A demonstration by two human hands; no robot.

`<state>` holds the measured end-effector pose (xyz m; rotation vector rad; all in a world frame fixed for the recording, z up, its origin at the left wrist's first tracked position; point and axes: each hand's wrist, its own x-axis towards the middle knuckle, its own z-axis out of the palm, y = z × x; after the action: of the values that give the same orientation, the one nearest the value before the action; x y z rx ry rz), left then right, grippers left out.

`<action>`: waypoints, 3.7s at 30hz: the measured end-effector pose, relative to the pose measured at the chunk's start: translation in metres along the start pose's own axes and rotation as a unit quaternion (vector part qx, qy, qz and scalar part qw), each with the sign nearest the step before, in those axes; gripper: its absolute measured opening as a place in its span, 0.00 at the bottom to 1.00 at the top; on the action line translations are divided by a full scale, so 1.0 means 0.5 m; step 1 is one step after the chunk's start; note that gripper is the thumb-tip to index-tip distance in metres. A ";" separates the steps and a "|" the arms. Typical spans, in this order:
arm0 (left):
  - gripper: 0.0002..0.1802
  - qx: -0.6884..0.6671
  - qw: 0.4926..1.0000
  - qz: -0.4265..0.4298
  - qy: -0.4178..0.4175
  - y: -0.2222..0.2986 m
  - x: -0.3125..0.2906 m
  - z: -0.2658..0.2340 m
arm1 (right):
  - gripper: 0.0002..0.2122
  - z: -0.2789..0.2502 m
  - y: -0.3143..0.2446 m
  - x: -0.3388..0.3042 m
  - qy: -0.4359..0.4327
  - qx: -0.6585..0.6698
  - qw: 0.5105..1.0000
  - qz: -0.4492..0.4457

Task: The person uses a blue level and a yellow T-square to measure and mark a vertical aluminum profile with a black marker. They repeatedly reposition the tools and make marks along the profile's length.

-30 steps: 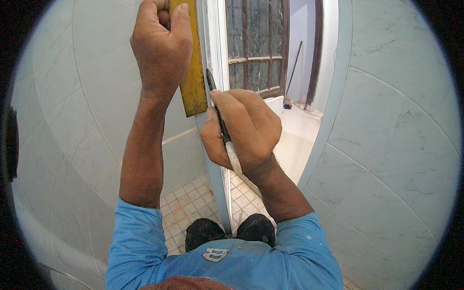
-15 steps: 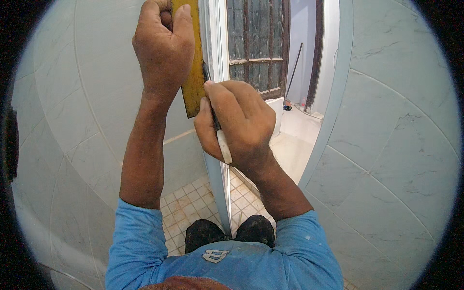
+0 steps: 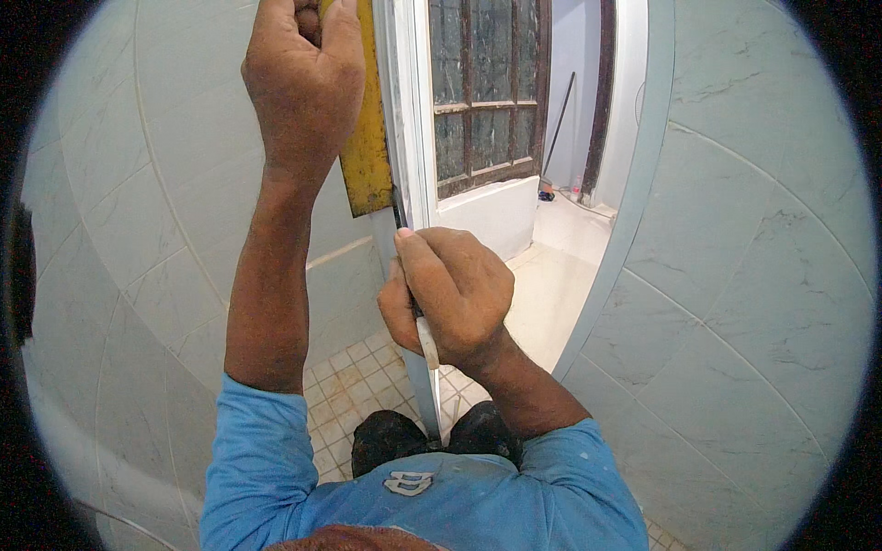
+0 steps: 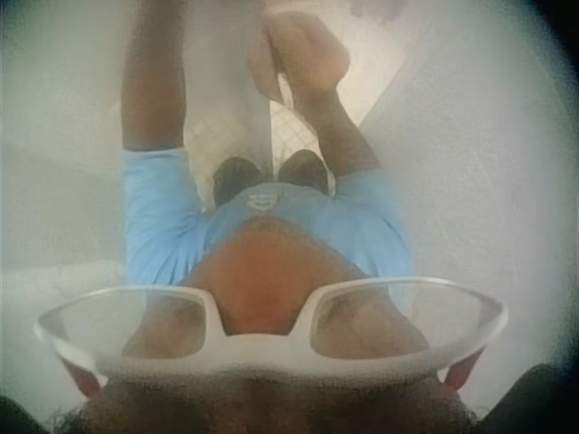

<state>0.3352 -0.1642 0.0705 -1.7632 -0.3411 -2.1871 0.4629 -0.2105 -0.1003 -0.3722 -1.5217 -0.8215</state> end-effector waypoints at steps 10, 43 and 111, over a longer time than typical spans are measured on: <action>0.04 0.010 1.000 -0.009 -0.015 -0.016 0.008 -0.004 | 0.19 0.014 0.014 0.007 0.019 -0.010 1.000 -0.015; 0.09 -0.057 0.998 -0.009 -0.008 -0.068 -0.015 -0.063 | 0.07 -0.013 0.136 0.225 0.205 0.087 0.973 0.053; 0.39 0.138 0.989 0.028 -0.046 0.007 -0.324 -0.091 | 0.09 0.088 0.257 0.417 0.055 0.405 0.897 0.170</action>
<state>0.3268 -0.1699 -0.0974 -1.6987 -0.5789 -1.9176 0.4870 -0.1416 0.1375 0.0372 -1.4962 0.1022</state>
